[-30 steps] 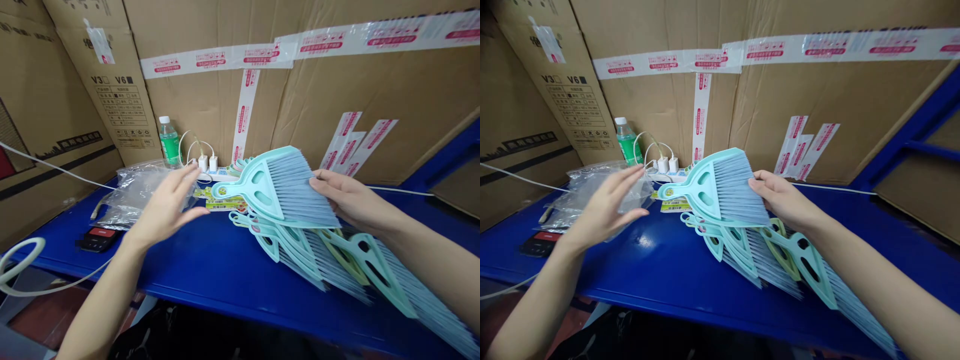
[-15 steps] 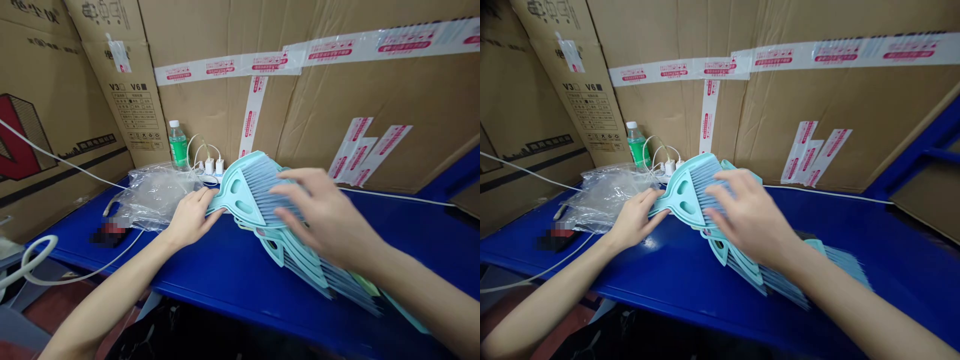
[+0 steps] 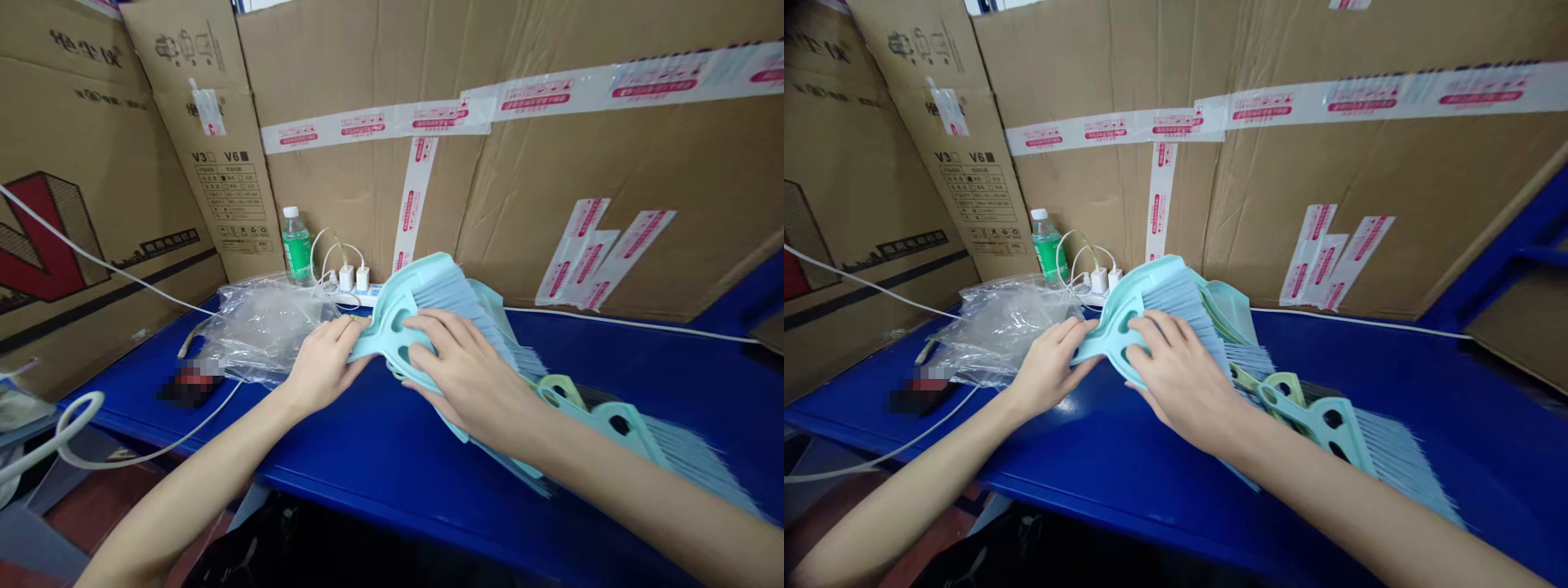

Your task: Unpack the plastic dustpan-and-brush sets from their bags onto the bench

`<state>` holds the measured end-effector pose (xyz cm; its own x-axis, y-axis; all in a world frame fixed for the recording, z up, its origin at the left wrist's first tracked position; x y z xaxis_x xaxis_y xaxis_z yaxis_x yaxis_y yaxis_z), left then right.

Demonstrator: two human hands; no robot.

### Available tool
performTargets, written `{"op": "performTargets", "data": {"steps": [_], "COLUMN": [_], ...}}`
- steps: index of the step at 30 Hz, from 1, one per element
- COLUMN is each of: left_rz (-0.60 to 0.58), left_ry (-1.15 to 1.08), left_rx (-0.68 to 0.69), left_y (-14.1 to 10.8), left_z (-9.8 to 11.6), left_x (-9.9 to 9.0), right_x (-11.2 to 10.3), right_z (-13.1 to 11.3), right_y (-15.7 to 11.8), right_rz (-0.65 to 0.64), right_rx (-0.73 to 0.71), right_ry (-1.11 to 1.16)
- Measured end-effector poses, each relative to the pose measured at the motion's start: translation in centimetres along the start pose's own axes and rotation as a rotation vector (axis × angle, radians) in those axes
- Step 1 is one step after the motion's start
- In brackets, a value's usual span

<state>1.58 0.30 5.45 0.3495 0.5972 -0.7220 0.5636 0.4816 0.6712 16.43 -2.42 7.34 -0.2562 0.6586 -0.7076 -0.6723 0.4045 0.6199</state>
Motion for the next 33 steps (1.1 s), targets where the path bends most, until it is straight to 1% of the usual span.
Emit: {"op": "performTargets", "data": {"steps": [3,6,9,12,15,17,19,21,23,24,26,27,29,31,33], "left_rz": [0.027,0.093,0.116,0.073,0.032,0.040,0.059,0.052,-0.002,-0.045,-0.126,-0.174,-0.333,-0.490,-0.614], "left_ry": [0.007,0.008,0.025,0.042,0.046,0.043,0.046,0.051,0.048,0.039,0.021,0.012,-0.030,-0.018,0.016], "left_rx": [-0.047,-0.123,-0.174,-0.203,-0.228,-0.220,-0.200,-0.167,-0.115,-0.072,-0.004,0.016,0.078,0.127,0.155], "left_y": [-0.1,-0.2,-0.1,0.1,0.8,1.8,3.4,5.7,8.9,10.7,14.3,16.1,19.1,21.2,22.4], "left_z": [-0.9,-2.0,-2.6,-2.7,-3.1,-3.2,-3.1,-2.6,-1.6,-0.9,0.6,1.3,3.0,4.3,5.2], "left_x": [-0.5,-1.4,-1.8,-1.5,-1.2,-1.5,-2.1,-2.5,-2.2,-1.6,0.2,1.5,4.6,7.6,10.0], "right_x": [-1.0,-2.5,-4.3,-5.9,-6.4,-6.1,-5.3,-4.6,-4.1,-3.9,-3.9,-3.8,-3.5,-3.2,-3.0], "right_z": [0.0,1.6,4.8,8.6,11.9,13.5,14.7,15.3,15.5,15.5,15.4,15.4,15.3,15.4,15.4], "right_y": [-0.2,-1.1,-3.2,-6.4,-9.9,-12.0,-13.8,-15.1,-16.0,-16.3,-16.7,-16.9,-17.1,-17.3,-17.4], "right_rz": [0.056,0.091,0.089,0.073,0.073,0.093,0.101,0.080,0.058,0.052,0.055,0.052,0.032,0.017,0.014], "right_rx": [-0.026,0.033,0.163,0.336,0.495,0.572,0.618,0.651,0.678,0.689,0.704,0.710,0.715,0.717,0.718], "right_ry": [-0.066,-0.107,-0.136,-0.098,0.009,0.083,0.141,0.181,0.213,0.229,0.251,0.256,0.253,0.238,0.228]}}
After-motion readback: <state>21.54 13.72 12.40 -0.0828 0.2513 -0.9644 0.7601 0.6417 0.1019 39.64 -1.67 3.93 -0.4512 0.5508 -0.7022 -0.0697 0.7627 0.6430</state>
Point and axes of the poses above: each hand's wrist, its own y-axis towards the middle knuckle, its own x-axis out of the palm, z = x × y, the point moved 6 cm from there along y, towards the middle knuckle, and after that the axes turned 6 degrees about x, right-handed, at the moved point
